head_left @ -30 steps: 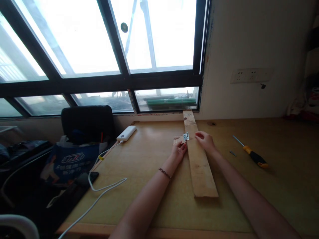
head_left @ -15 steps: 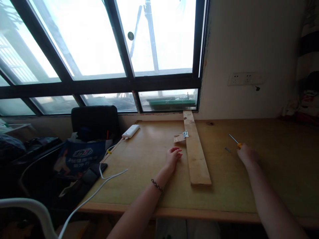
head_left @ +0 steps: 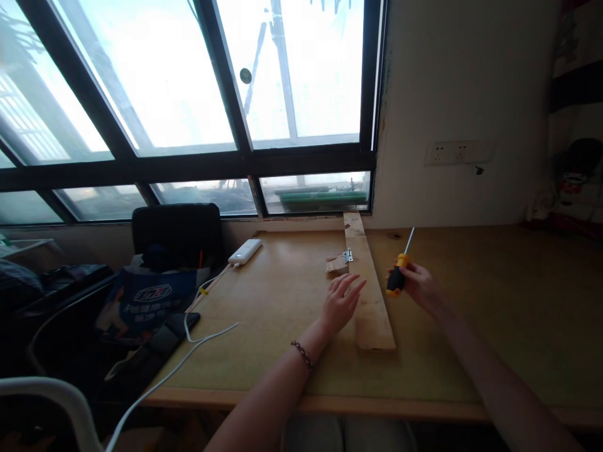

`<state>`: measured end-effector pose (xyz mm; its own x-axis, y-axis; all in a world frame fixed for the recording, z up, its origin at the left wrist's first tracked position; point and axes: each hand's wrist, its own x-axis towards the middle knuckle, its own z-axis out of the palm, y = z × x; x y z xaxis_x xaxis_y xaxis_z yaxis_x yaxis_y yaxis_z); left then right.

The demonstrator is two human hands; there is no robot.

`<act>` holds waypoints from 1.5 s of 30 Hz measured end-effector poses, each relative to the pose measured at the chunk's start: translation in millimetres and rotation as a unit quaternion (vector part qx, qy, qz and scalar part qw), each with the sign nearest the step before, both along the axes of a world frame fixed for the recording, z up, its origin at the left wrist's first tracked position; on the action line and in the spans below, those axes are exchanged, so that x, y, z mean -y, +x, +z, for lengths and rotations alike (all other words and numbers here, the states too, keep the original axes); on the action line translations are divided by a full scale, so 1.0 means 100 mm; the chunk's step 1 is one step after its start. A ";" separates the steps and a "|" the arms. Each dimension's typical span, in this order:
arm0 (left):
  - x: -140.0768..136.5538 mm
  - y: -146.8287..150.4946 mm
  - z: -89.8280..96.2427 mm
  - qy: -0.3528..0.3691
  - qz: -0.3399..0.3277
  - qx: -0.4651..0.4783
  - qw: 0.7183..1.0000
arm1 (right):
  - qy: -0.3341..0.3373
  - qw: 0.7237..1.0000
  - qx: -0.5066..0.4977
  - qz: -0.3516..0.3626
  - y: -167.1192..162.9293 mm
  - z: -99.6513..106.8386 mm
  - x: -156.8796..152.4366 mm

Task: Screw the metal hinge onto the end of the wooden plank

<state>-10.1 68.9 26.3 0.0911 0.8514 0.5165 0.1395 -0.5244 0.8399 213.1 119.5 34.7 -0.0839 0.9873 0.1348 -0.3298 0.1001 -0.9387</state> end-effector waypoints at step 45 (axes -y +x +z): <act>-1.97 -1.03 -0.21 -0.566 -0.022 0.150 0.810 | 0.294 0.808 0.509 0.040 -0.96 -0.26 -1.36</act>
